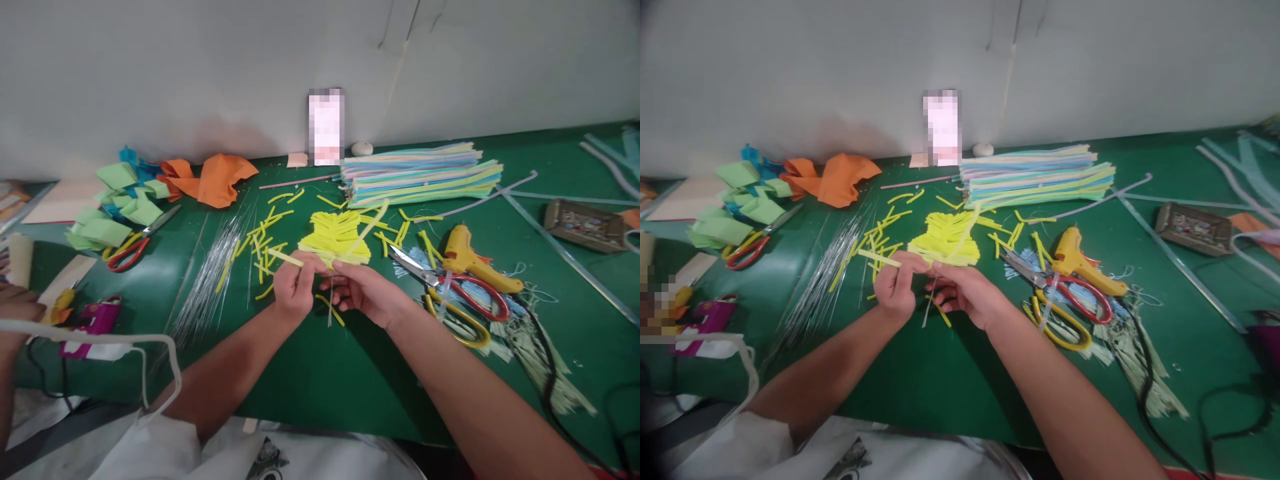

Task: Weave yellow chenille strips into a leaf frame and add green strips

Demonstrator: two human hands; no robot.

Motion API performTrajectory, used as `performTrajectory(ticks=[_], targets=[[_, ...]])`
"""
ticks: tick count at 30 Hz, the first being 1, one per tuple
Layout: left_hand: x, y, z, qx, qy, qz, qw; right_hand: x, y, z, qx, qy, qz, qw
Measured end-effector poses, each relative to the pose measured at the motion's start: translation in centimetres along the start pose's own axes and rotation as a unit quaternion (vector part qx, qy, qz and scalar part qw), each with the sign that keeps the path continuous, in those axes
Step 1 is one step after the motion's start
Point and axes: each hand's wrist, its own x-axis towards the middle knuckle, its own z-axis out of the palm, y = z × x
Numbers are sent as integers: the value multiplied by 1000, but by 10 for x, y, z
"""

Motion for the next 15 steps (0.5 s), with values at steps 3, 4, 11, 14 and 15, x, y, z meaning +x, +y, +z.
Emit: performTrajectory(ticks=[3, 4, 11, 14, 15], targets=[[-1, 2, -1, -11, -35, 36, 999, 5, 5, 2, 0, 36, -17, 999], [-1, 3, -2, -16, -41, 48, 998, 6, 5, 2, 7, 39, -19, 999], [-3, 2, -3, 2, -52, 70, 996, 6, 5, 2, 31, 47, -64, 996], [-5, -2, -3, 13, -12, 63, 998, 2, 4, 2, 12, 46, -92, 995], [-6, -3, -3, 18, -1, 59, 998, 1, 3, 2, 7, 44, -100, 994]])
